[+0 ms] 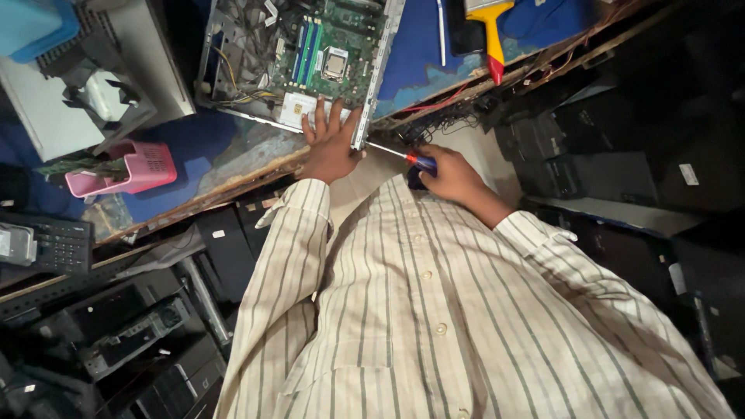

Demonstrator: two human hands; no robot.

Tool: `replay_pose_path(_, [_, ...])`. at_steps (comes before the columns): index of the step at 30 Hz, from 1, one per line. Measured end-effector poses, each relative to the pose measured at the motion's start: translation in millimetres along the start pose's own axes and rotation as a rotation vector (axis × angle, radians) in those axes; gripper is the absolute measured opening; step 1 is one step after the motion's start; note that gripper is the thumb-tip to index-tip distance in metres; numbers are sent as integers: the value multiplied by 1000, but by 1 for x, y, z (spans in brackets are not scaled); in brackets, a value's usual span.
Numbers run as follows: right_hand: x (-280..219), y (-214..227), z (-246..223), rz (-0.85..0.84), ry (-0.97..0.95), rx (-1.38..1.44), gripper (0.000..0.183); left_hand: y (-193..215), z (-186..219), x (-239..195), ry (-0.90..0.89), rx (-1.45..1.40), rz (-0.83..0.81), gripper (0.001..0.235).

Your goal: The person removes a CPU cooler from a desktop computer case, cleans the heatsink and fan with a toothbrush and a paintbrush, and then places the cooler aside. The person then uses a screwdriver to loosen screws on the computer case.

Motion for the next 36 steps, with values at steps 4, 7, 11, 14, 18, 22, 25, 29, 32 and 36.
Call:
replay_pose_path(4, [-2, -11, 12, -160, -129, -20, 51, 1, -1, -1, 12, 6, 9, 97])
replay_pose_path(7, [-2, -13, 16, -145, -133, -109, 44, 4, 1, -2, -16, -12, 42, 95])
replay_pose_path(11, [4, -14, 11, -54, -16, -68, 37, 3, 0, -1, -6, -13, 42, 95])
replay_pose_path(14, [10, -20, 11, -87, 7, -130, 34, 2, 0, -2, 9, -3, 34, 95])
replay_pose_path(18, [6, -26, 24, -156, -160, -145, 49, 2, 0, 0, 17, -7, 35, 96])
replay_pose_path(22, [2, -35, 33, -194, -171, -54, 41, 2, 0, -1, 15, -7, 35, 96])
replay_pose_path(25, [7, -35, 38, -219, -87, 161, 35, 2, 0, -1, 7, -13, 30, 96])
replay_pose_path(29, [2, -43, 67, -363, -315, 392, 35, 0, 0, 0, 13, 3, 31, 97])
replay_pose_path(32, [3, -33, 68, -248, -308, 406, 41, -1, -1, 0, 6, 6, 31, 97])
replay_pose_path(36, [11, -22, 41, -83, -66, 187, 46, 0, -2, 0, 2, 4, 42, 97])
Point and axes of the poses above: each hand's wrist, its own x-axis towards the middle knuckle, its own y-axis out of the back of the hand, z = x × y, the point moved 9 cm from there along x, towards the middle knuckle, and after that the axes turned 6 degrees about x, right-handed, at the moved point
